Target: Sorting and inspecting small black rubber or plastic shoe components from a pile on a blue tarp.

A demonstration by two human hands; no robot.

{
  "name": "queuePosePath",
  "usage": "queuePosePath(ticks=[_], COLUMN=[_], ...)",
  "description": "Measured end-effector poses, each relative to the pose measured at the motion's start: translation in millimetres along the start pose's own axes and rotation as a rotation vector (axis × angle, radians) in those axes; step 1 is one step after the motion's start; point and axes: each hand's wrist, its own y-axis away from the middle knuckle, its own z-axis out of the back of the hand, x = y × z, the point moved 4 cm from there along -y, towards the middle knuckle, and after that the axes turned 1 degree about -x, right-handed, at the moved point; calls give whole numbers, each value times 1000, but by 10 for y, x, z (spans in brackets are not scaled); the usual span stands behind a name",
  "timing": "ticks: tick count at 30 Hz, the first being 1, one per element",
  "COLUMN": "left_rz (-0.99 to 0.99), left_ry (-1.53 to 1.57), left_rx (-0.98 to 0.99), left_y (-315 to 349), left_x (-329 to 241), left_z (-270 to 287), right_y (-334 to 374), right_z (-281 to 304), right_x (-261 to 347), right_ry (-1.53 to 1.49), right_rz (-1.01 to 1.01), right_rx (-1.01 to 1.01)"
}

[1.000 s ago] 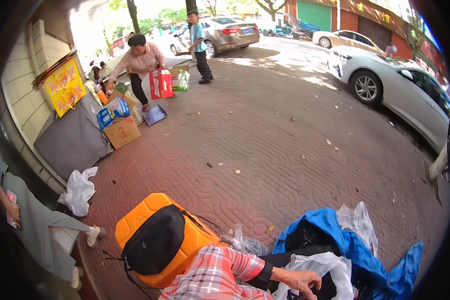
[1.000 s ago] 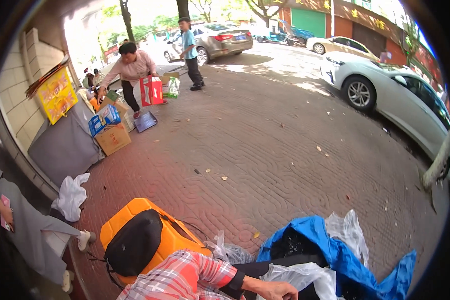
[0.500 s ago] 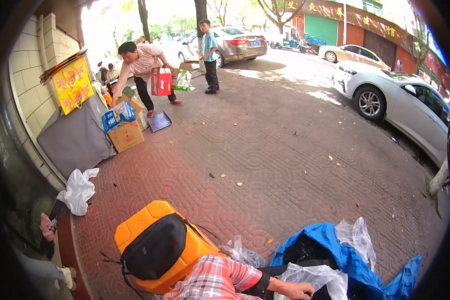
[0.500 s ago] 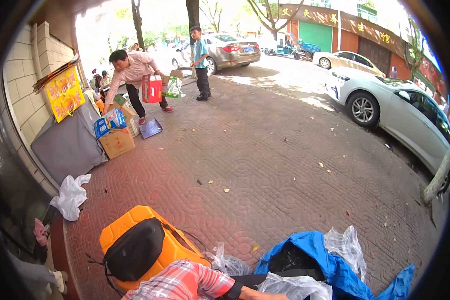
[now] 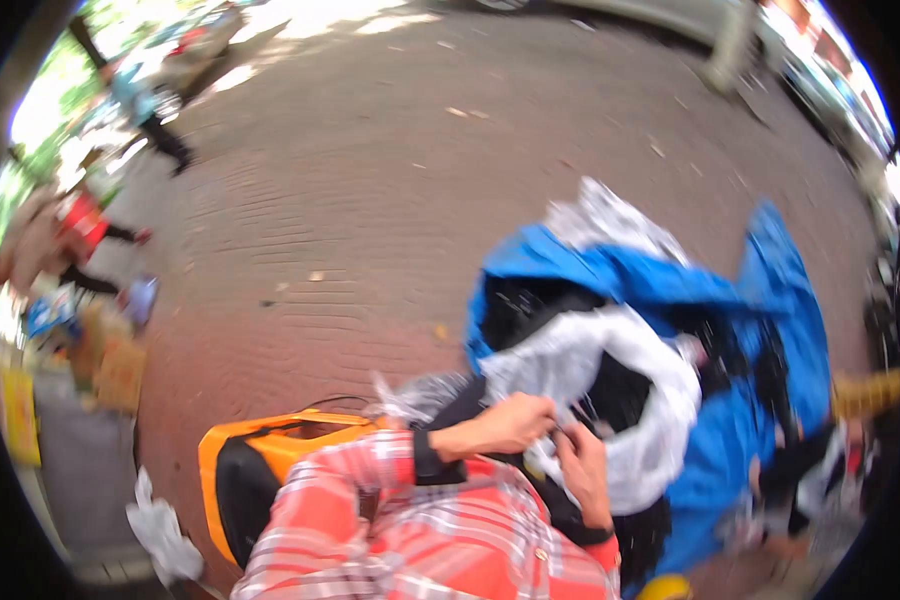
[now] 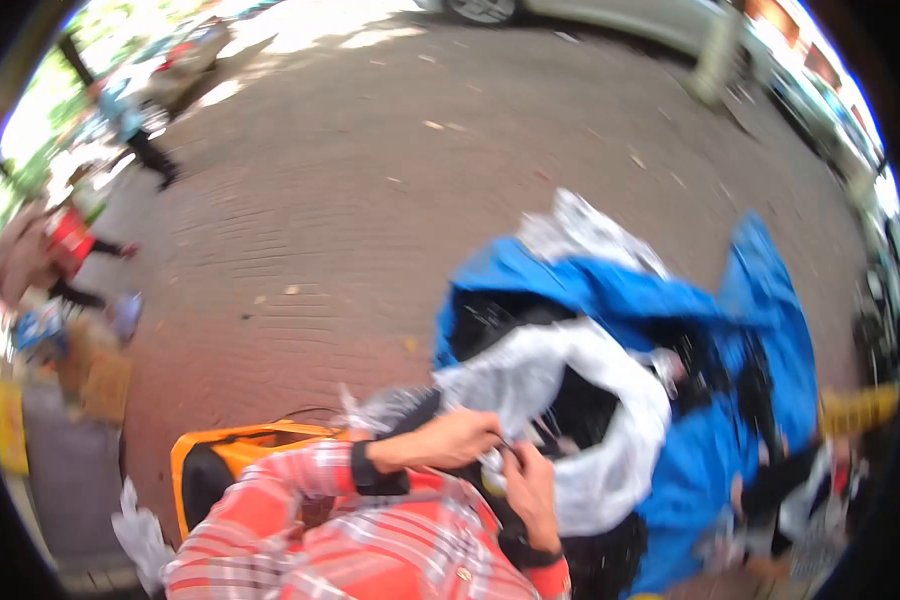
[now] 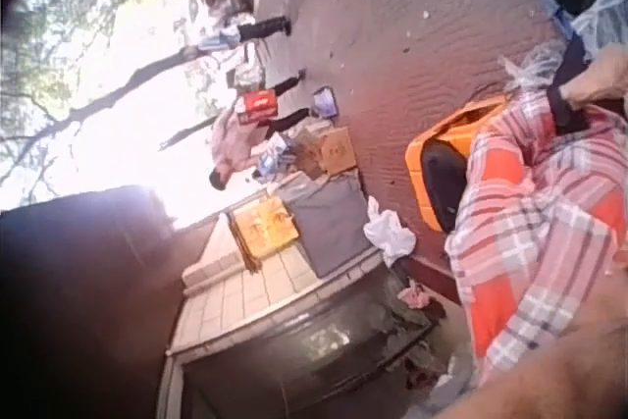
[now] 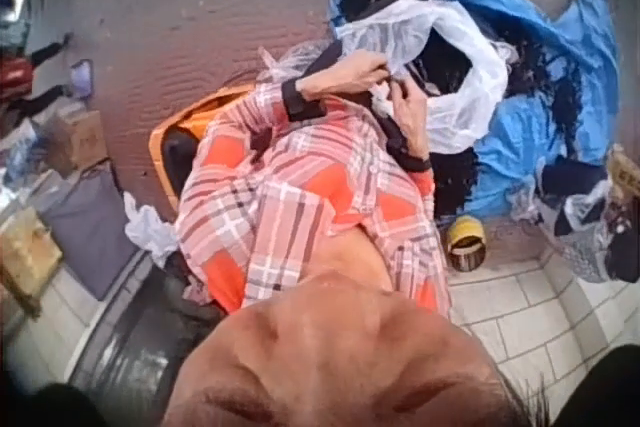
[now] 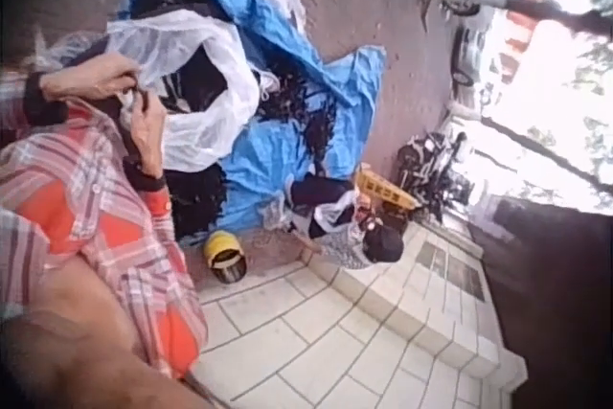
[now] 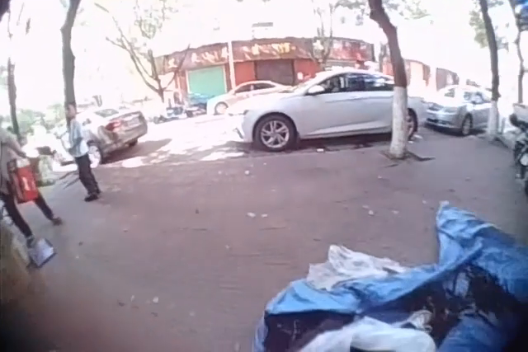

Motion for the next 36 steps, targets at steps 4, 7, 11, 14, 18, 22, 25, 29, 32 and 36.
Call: queuePosePath(ticks=[4, 7, 11, 14, 18, 22, 25, 29, 32, 36], left_rz=[-21, -46, 206, 331, 367, 509, 420, 388, 360, 366], left_ry=[-275, 113, 605, 555, 540, 680, 964, 972, 1110, 1293], left_rx=[-8, -35, -320, -347, -276, -281, -158, -179, -116, 107], left_y=[2, -290, -692, -1210, -1868, -1870, -1600, -1038, -737, -515], left_x=[-152, -7, 297, 988, 1685, 1974, 1822, 1232, 807, 472], left_z=[-91, 117, 785, 926, 674, 772, 923, 1129, 995, 507], right_y=[20, -27, -80, -124, -301, -393, -450, -479, -439, -354], right_z=[-50, 42, 349, 453, 385, 107, -114, -143, -128, 37], right_x=[-91, -330, -841, -1414, -1590, -1485, -1534, -1446, -1510, -1552], right_ry=[-43, -288, -577, -357, 110, 529, 783, 937, 899, 540], right_rz=[69, 7, -160, -306, -161, 20, 191, 294, 293, 116], right_rx=[-250, -187, -305, -416, -418, -173, -60, 17, -31, -206])
